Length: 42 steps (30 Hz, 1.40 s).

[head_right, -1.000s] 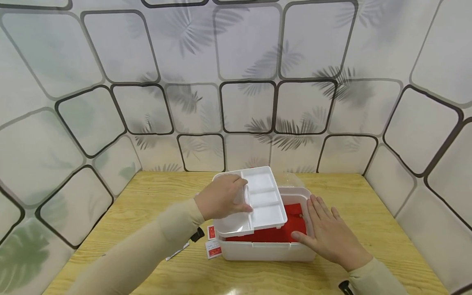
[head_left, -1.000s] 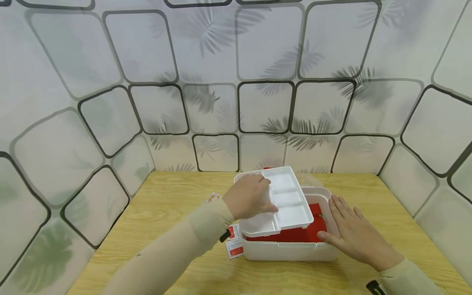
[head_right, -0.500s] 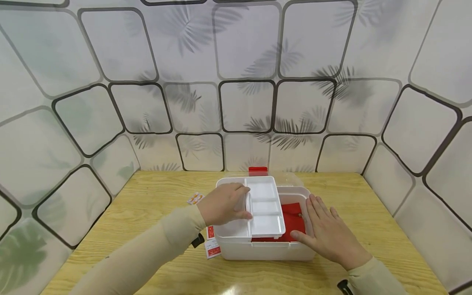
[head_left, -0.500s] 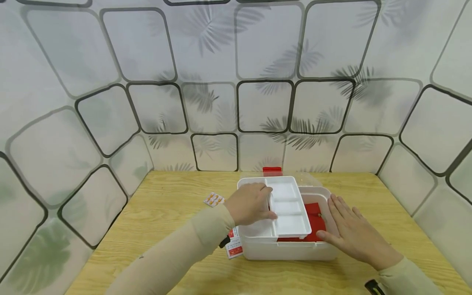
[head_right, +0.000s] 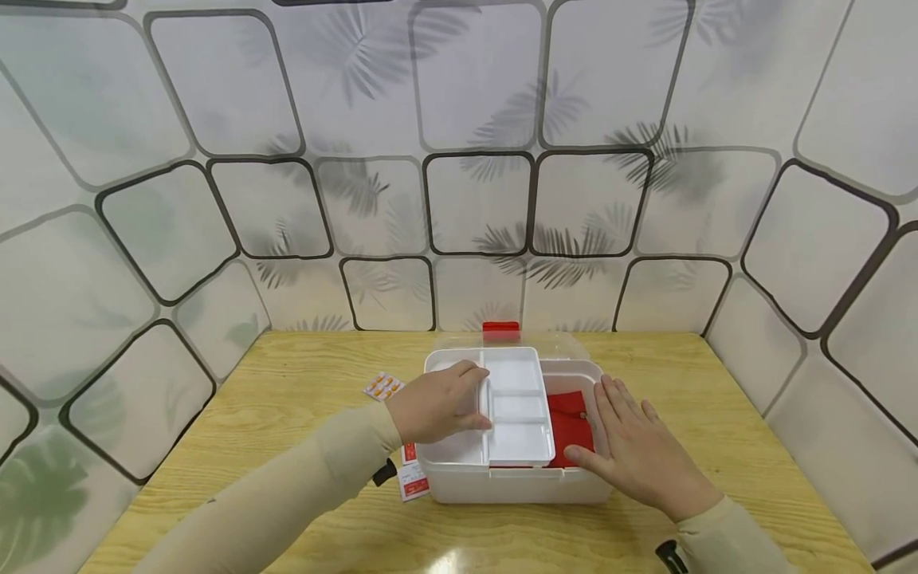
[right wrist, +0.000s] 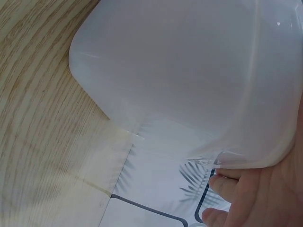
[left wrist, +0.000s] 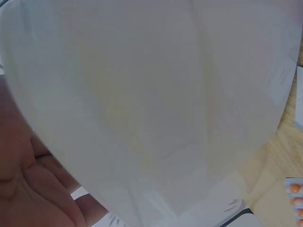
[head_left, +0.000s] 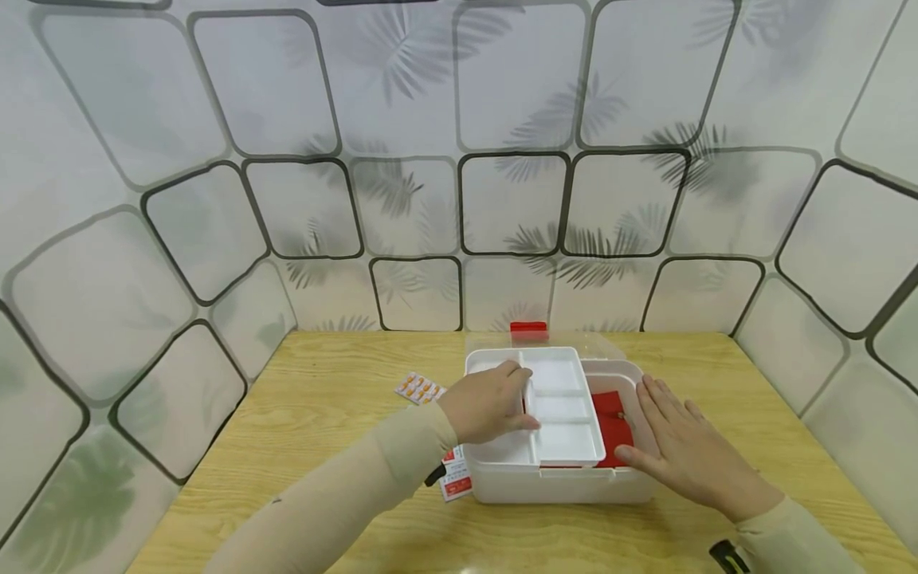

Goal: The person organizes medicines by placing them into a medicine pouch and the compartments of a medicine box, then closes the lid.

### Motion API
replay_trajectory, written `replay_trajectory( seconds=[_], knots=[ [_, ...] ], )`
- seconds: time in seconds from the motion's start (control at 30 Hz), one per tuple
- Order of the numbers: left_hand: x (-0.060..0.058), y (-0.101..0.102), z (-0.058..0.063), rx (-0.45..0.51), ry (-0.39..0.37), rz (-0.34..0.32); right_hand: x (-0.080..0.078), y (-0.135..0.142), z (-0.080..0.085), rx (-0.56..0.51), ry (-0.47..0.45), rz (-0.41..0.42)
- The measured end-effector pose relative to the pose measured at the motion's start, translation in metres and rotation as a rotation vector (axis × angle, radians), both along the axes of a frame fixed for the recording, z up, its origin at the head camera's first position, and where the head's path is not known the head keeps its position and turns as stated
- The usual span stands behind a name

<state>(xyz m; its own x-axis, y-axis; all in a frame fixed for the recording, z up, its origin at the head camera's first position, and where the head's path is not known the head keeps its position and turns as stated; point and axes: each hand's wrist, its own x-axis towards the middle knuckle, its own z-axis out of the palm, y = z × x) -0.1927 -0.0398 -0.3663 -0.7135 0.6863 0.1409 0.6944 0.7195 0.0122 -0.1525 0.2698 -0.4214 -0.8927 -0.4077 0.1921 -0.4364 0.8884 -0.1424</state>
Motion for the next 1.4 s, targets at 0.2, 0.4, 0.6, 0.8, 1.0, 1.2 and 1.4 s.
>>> replay_trajectory(
  seconds=[0.2,0.4,0.6,0.8,1.0,1.2,1.4],
  knots=[
    [0.0,0.0,-0.001,-0.016,-0.01,0.006,-0.001,0.001,-0.001,0.008,0.011,0.005],
    [0.0,0.0,-0.003,-0.015,-0.034,0.01,0.0,0.0,0.0,0.005,0.006,0.005],
    [-0.001,0.001,-0.005,-0.025,-0.04,0.01,0.0,0.0,0.0,0.008,0.005,0.001],
    [-0.002,0.002,0.0,-0.016,-0.034,0.022,-0.001,0.0,0.0,0.012,0.003,-0.004],
    [-0.003,0.002,-0.001,-0.037,-0.087,0.048,-0.001,0.001,-0.001,0.01,0.006,-0.002],
    [-0.003,0.002,-0.008,-0.049,-0.089,0.061,-0.001,0.0,-0.001,0.005,0.005,0.006],
    [-0.002,0.003,-0.012,-0.023,-0.069,0.078,-0.001,-0.001,0.0,0.002,0.005,0.008]
  ],
)
